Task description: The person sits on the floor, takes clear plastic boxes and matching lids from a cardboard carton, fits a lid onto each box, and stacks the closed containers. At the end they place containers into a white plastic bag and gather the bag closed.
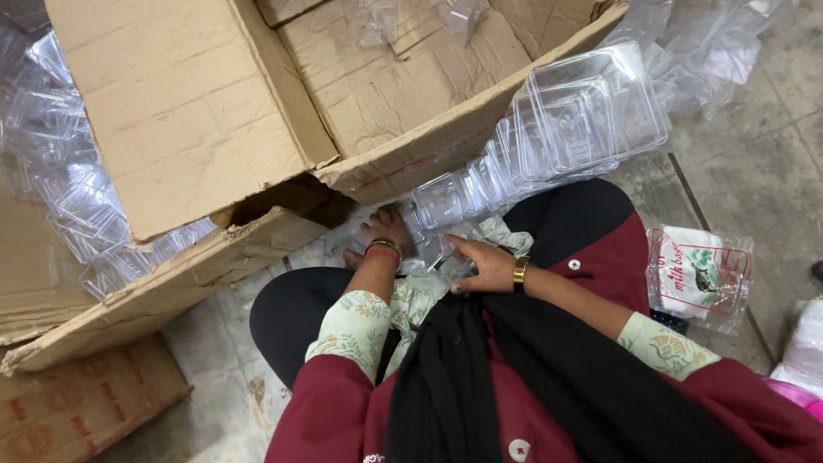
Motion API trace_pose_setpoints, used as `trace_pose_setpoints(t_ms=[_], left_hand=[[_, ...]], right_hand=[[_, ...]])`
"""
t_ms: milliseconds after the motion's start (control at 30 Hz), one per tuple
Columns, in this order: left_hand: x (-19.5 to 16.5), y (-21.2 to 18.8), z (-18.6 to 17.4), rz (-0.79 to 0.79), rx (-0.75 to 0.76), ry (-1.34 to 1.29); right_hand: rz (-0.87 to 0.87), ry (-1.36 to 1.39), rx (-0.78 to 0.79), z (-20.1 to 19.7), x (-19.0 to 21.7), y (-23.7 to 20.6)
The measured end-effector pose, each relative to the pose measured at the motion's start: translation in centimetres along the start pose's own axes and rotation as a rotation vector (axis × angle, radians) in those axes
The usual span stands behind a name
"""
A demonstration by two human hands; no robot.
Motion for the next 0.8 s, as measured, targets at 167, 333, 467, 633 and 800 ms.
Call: trace_pose_setpoints(t_ms=[167, 333, 467, 633, 800], left_hand=[[-0.2, 1.5, 0.5, 0.104, -0.09, -0.01], [1.3, -0.8, -3.3, -0.092, 0.067, -0.195], [3.4, -3.5, -3.7, -0.108, 0.175, -0.64], [1.4, -6.6, 1.7, 0.623, 0.46, -1.679], [-2.4, -5.9, 7.7, 0.428, 0.605, -1.643]], right_hand=[[0.046, 0.165, -0.05, 0.2, -1.8, -0.3], [0.031, 0.299, -0.08, 0.8, -3.2, -0.6], [0.025, 0.336, -0.117, 1.1, -4.7, -0.6], [0.097, 0.513, -0.118, 1.6, -6.1, 0.1], [0.225, 0.443, -0.135, 1.4, -6.6, 0.3]])
Point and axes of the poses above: each hand's wrist, its own y-axis towards the middle knuckle, its own z-axis out of the palm, x = y × z, the point moved 6 cm from there along y, towards the middle knuckle, and after that the axes turned 8 degrees about -z, right-handed, at the moved point
